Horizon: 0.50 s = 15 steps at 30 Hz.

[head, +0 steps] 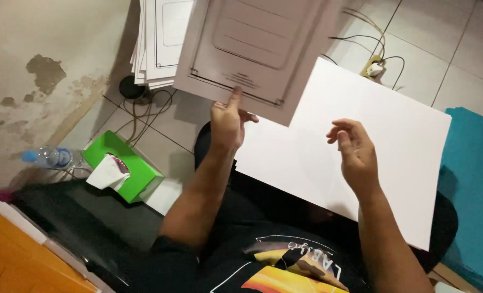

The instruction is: Folding paper documents and inserting them into white folders

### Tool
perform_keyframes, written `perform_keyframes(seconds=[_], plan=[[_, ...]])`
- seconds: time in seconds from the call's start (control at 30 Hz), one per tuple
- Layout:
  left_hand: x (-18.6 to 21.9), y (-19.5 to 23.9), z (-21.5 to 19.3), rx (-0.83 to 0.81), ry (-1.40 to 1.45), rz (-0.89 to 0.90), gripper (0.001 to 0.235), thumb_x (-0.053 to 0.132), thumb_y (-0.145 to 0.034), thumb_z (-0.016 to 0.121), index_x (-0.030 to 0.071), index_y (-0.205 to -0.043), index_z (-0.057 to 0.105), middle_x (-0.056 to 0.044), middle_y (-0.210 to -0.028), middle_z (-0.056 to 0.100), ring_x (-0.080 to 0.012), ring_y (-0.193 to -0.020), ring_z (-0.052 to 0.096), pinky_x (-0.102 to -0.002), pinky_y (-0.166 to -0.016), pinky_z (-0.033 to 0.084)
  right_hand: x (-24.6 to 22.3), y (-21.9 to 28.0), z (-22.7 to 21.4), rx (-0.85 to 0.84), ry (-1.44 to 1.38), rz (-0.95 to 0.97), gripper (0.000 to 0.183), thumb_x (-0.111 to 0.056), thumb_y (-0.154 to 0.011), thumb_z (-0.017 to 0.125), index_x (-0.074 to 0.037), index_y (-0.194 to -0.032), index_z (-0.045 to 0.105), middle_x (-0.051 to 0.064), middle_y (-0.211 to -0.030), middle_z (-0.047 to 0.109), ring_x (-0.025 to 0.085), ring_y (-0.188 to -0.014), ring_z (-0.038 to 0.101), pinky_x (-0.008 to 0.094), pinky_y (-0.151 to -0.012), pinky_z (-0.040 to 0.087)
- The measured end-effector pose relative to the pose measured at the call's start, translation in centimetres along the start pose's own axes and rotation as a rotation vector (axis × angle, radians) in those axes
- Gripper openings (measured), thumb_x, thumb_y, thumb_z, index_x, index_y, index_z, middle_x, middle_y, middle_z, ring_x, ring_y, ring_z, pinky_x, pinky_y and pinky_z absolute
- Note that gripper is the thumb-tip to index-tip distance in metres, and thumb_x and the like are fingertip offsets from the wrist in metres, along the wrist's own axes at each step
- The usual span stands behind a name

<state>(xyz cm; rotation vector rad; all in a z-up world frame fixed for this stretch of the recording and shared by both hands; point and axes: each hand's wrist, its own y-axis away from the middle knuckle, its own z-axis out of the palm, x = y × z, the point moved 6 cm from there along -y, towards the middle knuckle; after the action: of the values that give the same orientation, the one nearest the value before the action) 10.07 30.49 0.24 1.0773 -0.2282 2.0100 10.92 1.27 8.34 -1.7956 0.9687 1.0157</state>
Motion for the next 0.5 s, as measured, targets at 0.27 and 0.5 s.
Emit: perform_keyframes(seconds=[0.27, 0.5], plan=[[2.7, -15.8, -5.2, 0.240, -0.149, -0.026, 0.051, 0.031, -0.095, 0.069, 0.003, -0.128, 0.042, -0.016, -0.101, 0.058, -0.0343, -0.066, 0.074, -0.034, -0.047, 0.069, 6.7, 3.1, -0.3, -0.073, 0.368, 0.388, 0.021, -0.020, -0.104, 0.060, -0.013, -0.119, 0.072, 0.012, -0.095, 0.074, 0.025, -0.081, 0.067, 0.034, -0.072, 0.050], [2.8, -13.5, -5.1, 0.018, -0.242, 0.029, 0.096, 0.044, -0.095, 0.078, 0.004, -0.154, 0.013, -0.023, -0.133, 0.045, -0.0343, -0.105, 0.075, -0.043, -0.086, 0.074, 6.8, 7.6, -5.2, 0.069, 0.208, 0.511, 0.022, -0.007, -0.102, 0.055, -0.009, -0.112, 0.075, 0.011, -0.089, 0.072, 0.022, -0.083, 0.064, 0.034, -0.079, 0.052]])
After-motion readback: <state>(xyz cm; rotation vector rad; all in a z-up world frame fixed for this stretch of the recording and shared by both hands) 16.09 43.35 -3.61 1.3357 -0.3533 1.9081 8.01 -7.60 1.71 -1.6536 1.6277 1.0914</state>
